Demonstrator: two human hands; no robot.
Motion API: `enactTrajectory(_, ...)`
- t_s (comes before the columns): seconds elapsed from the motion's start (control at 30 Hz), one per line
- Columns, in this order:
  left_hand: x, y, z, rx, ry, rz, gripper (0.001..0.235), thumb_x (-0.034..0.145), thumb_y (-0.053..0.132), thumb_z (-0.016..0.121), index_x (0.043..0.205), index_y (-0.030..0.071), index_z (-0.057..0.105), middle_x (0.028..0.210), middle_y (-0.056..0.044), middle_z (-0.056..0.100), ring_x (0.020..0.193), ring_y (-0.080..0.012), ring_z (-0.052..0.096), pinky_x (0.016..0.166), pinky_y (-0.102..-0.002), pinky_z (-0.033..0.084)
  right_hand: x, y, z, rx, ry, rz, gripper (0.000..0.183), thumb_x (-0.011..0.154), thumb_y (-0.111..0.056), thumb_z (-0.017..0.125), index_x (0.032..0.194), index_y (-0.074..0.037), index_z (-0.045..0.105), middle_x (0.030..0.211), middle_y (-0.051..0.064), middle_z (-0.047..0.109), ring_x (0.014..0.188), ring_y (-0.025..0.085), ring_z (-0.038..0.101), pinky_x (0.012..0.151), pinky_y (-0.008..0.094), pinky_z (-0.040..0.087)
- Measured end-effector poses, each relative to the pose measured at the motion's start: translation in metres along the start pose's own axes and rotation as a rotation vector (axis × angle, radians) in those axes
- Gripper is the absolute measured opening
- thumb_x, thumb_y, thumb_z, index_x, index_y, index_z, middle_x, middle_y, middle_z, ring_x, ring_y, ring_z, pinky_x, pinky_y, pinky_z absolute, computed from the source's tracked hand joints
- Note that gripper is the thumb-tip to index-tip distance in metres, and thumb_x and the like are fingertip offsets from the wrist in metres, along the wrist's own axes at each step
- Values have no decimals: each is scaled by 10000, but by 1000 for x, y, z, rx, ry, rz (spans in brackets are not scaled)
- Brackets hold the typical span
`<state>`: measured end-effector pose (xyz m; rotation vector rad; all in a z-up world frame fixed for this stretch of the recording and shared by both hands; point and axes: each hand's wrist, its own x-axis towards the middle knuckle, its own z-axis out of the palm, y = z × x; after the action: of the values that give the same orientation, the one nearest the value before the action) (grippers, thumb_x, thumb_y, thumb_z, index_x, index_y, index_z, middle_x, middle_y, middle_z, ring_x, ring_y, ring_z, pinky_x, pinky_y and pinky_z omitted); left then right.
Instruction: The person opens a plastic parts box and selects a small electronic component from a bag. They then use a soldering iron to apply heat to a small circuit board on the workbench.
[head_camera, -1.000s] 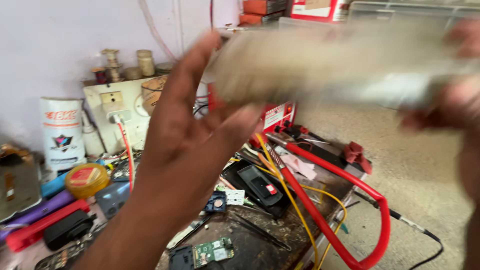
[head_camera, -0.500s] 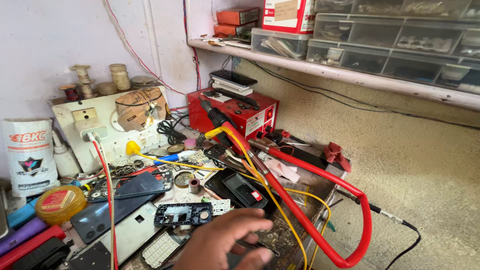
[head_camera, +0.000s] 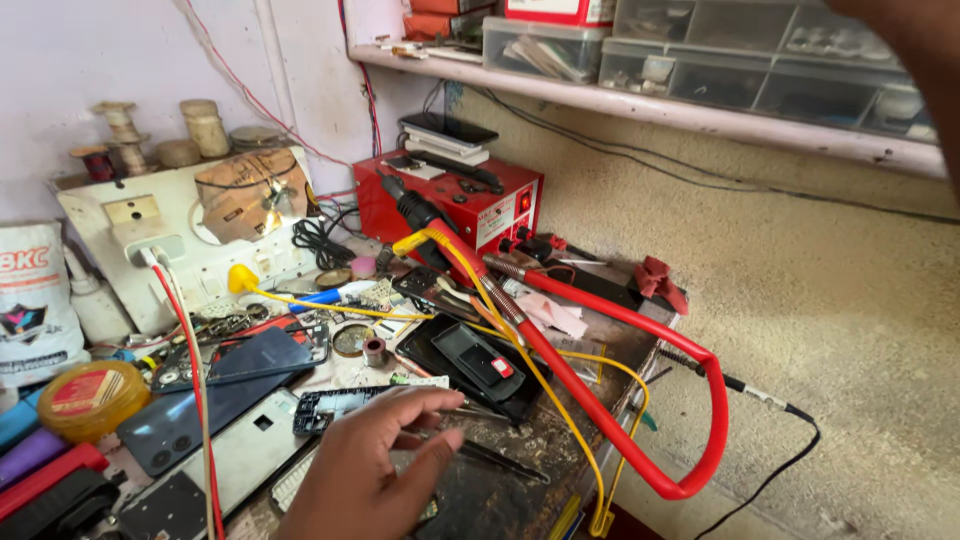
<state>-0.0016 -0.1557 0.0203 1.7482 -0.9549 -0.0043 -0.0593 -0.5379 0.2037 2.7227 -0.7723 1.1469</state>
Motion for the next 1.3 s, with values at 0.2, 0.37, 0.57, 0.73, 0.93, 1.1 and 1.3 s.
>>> enactTrajectory(0.2,-3,-12,-9,158,133,38,271,891,214,677,1114,68,725,940,-87,784,829,-189,784,757,-339,592,-89,-64,12,420,135,-398,310,936,-193,825,739,-44,637,927,85,780,749,158,751,629,326,569)
enactTrajectory(0.37,-8,-11,-37,391,-78,-96,289,857,321,730,1040,98,747,960,-85,776,914,-266,741,811,-392,564,-220,-122,62,757,-302,-317,164,799,-244,828,906,-125,796,836,49,813,716,168,790,633,316,594)
enactTrajectory(0.57,-31,-18,-63,647,-425,-123,774,622,483,943,1196,60,642,1250,-176,635,1201,-337,577,995,-423,463,-244,-142,87,587,-385,-392,250,765,-286,811,984,-167,797,1021,27,798,895,266,735,766,391,560)
enactTrajectory(0.73,-34,-29,-61,742,-526,-62,767,583,306,915,1217,12,599,1277,-178,598,1238,-336,540,1043,-410,432,-224,-132,104,706,-309,-249,247,773,-295,833,969,-147,802,907,47,802,794,220,773,703,346,582)
enactTrajectory(0.93,-27,-26,-65,685,-507,-165,661,598,293,928,1121,26,625,1160,-153,626,1157,-347,564,997,-433,446,-212,-138,104,701,-449,-138,251,771,-287,834,984,-158,810,888,45,807,771,198,757,676,329,598)
enactTrajectory(1.1,-29,-19,-59,754,-492,-163,564,605,295,927,1012,21,647,1105,-141,657,1146,-353,576,994,-439,454,-234,-141,112,623,-365,-401,290,752,-291,822,1009,-161,792,986,40,784,931,260,720,815,375,545)
enactTrajectory(1.3,-33,-7,-65,788,-472,-143,564,612,281,924,1035,30,648,1099,-121,661,1131,-346,585,967,-447,466,-242,-145,119,486,-257,-438,207,797,-300,774,968,-187,799,961,40,760,873,287,713,769,404,550)
